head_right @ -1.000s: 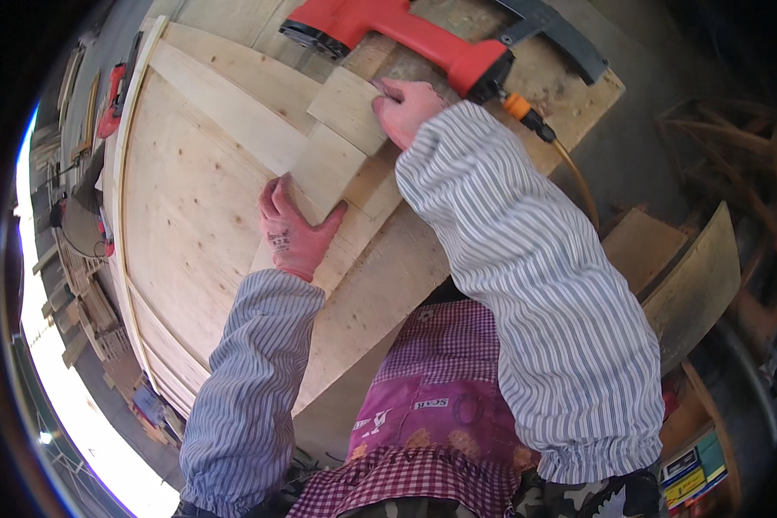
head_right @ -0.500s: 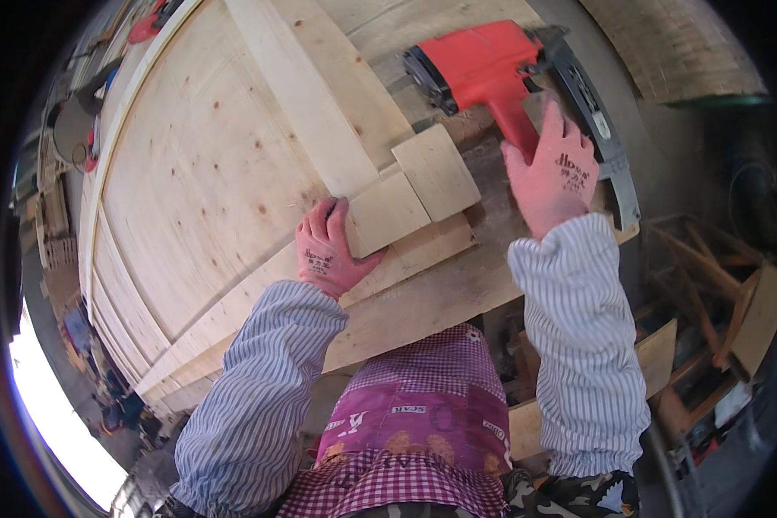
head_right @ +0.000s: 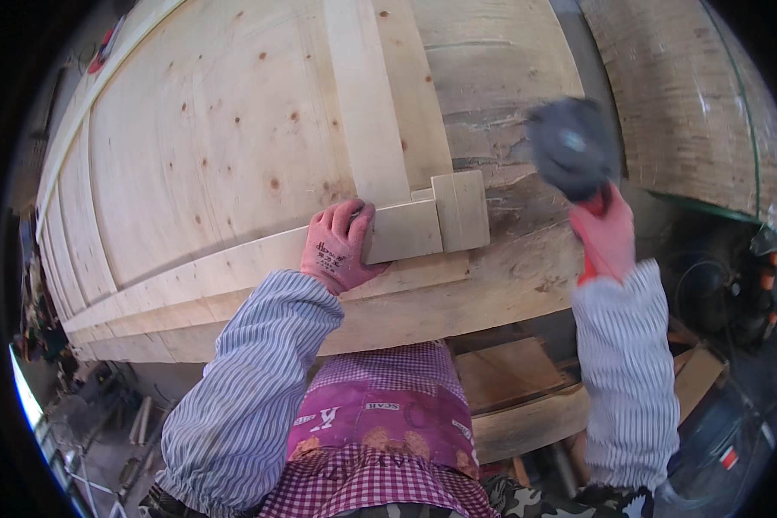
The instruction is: The person assembles a wooden crate by placing wooden planks and blocks onto a large plywood base and securing them with a red pneumatic nail gun. The person repeatedly positions pieces, aligns them, and fastens them in place.
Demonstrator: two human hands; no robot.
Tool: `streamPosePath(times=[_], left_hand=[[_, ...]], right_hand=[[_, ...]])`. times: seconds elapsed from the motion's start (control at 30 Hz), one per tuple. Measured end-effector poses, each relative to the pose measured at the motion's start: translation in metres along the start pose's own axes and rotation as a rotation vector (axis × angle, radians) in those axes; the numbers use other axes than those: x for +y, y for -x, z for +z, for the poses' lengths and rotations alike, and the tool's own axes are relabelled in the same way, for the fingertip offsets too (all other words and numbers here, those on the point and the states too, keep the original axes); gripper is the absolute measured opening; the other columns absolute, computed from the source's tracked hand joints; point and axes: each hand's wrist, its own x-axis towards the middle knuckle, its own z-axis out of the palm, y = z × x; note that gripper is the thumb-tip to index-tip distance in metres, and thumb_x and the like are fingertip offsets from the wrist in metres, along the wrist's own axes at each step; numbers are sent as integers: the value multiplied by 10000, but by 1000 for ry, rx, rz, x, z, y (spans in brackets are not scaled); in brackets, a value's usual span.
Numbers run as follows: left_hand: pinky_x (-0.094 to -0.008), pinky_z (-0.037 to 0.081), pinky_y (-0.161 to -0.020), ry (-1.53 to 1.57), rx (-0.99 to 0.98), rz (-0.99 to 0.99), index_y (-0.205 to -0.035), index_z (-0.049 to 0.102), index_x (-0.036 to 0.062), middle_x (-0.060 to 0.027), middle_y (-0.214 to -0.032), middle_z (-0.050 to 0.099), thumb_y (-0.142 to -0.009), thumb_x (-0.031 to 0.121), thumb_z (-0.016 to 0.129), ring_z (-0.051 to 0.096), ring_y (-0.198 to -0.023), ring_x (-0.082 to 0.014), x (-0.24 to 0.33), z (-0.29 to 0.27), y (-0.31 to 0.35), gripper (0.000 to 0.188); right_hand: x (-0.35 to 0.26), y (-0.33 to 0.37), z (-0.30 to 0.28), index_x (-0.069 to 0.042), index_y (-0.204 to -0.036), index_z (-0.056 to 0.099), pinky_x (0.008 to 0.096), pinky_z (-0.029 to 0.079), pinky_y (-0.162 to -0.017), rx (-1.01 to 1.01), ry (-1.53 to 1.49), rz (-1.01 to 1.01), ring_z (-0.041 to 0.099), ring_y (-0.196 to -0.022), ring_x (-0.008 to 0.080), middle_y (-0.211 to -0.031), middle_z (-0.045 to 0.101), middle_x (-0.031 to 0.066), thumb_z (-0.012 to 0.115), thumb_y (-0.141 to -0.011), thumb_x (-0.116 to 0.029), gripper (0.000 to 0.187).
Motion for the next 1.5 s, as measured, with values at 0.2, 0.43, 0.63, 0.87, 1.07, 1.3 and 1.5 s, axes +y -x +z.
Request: streamPosePath(times=[0.2, 0.43, 0.63, 0.87, 1.07, 1.3, 1.5], left_hand=[[-419, 340, -1075, -17, -132, 2, -1379, 423, 65, -106, -1366, 430, -714, 514, 745, 423, -1271, -287, -3, -7, 0, 864], [-448, 355, -1060, 43, -44, 38, -1352, 427, 52, -131, -1338, 448, -651, 462, 799, 444, -1252, -322, -6, -4, 1, 894], [-424, 362, -1047, 12, -86, 40, -1358, 431, 48, -106, -1340, 444, -698, 484, 760, 440, -1248, -289, -7, -1, 2, 857], [-461, 364, -1043, 59, -13, 53, -1342, 429, 50, -128, -1333, 446, -642, 462, 806, 452, -1240, -325, -7, 2, 1, 895], [-464, 369, -1040, 48, 2, 39, -1316, 456, 50, -127, -1308, 462, -632, 466, 813, 458, -1229, -327, -6, 1, 2, 877], [-457, 271, -1137, -81, -67, 21, -1385, 419, 35, -131, -1423, 388, -688, 577, 745, 360, -1330, -310, 1, -10, 2, 941], [-519, 160, -1180, 5, 12, -39, -1433, 337, 28, -195, -1484, 306, -622, 630, 768, 256, -1398, -376, 21, -25, -8, 1098]], right_hand=[[-57, 119, -51, 14, -888, 593, 327, 491, -623, -400, -116, 240, 596, -637, 195, -678, 585, 73, 640, -816, -159, 193], [-93, 129, 16, 7, -932, 594, 308, 509, -670, -617, -324, 561, 621, -685, 187, -754, 634, 84, 676, -845, -123, 177], [-91, 130, 30, 4, -948, 617, 295, 500, -659, -669, -331, 575, 610, -680, 172, -751, 628, 69, 677, -863, -163, 197], [-88, 131, 28, -60, -1258, 534, 330, 501, -831, -746, -108, 286, 589, -957, 199, -1131, 602, 78, 692, -860, -137, 435], [-70, 171, 17, -44, -1111, 576, 309, 518, -690, -655, -322, 338, 614, -760, 157, -894, 629, 57, 735, -816, -164, 356], [8, 229, 7, -50, -1067, 606, 327, 497, -682, -529, 58, 221, 611, -751, 188, -871, 634, 71, 712, -823, -155, 286], [76, 248, 14, -60, -1114, 642, 387, 486, -888, -379, -116, 352, 631, -996, 276, -1067, 664, 111, 680, -832, -240, 337]])
